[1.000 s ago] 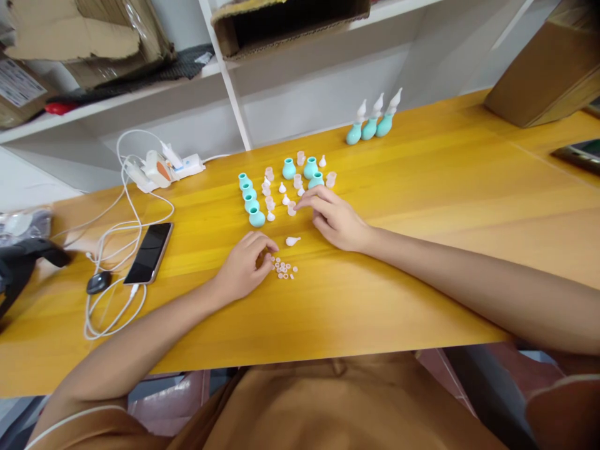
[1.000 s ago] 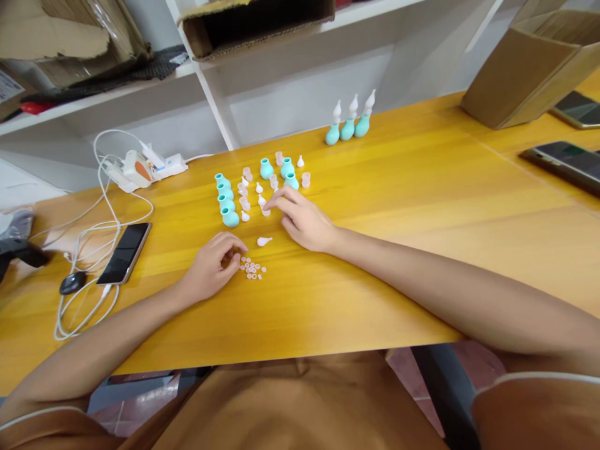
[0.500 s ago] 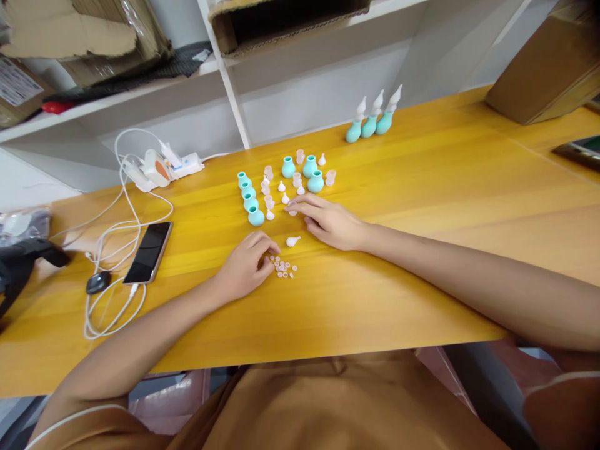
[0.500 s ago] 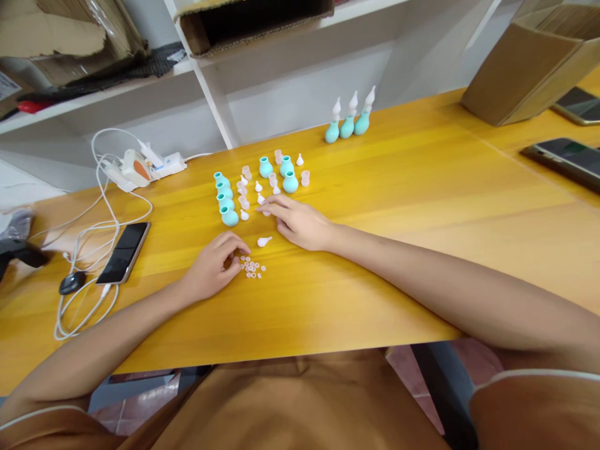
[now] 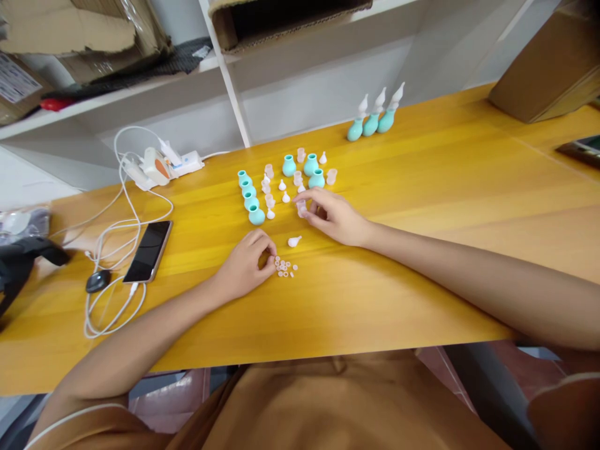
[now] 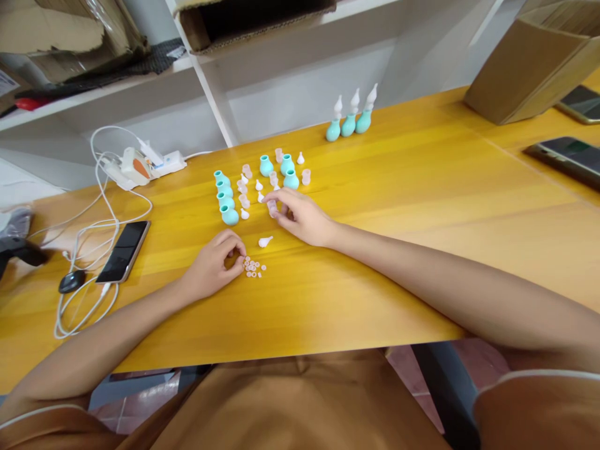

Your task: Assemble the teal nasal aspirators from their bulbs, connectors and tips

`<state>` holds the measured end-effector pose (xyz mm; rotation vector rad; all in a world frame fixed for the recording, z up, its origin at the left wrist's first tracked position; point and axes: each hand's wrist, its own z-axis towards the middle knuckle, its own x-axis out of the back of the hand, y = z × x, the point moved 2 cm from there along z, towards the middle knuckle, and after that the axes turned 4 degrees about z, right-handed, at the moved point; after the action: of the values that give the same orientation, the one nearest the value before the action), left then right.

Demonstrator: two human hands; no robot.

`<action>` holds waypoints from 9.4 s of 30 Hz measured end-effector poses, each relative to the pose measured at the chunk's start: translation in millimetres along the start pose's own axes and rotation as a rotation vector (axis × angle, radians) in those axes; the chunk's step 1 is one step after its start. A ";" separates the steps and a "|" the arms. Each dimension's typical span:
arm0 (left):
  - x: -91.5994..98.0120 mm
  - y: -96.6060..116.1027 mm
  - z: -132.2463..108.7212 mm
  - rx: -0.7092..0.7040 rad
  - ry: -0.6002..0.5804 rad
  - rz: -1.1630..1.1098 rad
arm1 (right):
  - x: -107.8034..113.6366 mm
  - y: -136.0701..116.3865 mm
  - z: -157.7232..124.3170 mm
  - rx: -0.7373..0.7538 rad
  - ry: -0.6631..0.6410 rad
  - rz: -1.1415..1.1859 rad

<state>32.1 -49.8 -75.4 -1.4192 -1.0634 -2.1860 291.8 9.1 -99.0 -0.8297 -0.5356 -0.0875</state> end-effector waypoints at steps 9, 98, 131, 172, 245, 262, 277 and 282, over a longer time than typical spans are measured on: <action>2.0 -3.6 -1.4 -0.004 0.126 -0.177 | -13.9 -1.1 -6.6 -0.235 0.021 0.406; 4.7 12.4 -10.7 -0.374 0.233 -0.157 | -31.6 -55.4 -26.2 -0.135 -0.281 0.445; 2.7 9.1 -9.9 -0.256 0.119 -0.154 | -36.0 -60.2 -27.6 -0.214 -0.212 0.578; 0.3 -2.2 -4.9 0.070 0.155 -0.080 | -8.6 -13.4 -8.9 -0.272 -0.276 0.412; 4.1 3.4 -6.3 -0.043 0.133 -0.081 | -9.0 -20.9 -17.7 -0.368 -0.364 0.591; 3.6 4.3 -8.5 -0.138 0.204 -0.012 | -11.6 -41.8 -24.5 -0.229 -0.306 0.360; 2.8 10.0 -10.8 -0.254 0.225 0.066 | -10.8 -46.9 -25.2 -0.109 -0.319 0.281; 2.8 11.8 -12.3 -0.290 0.252 0.105 | -14.9 -44.0 -28.1 -0.238 -0.330 0.402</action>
<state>30.2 -66.4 -70.9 -1.2325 -0.5917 -2.4328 278.4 -43.1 -91.9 -1.1801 -0.6646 0.3674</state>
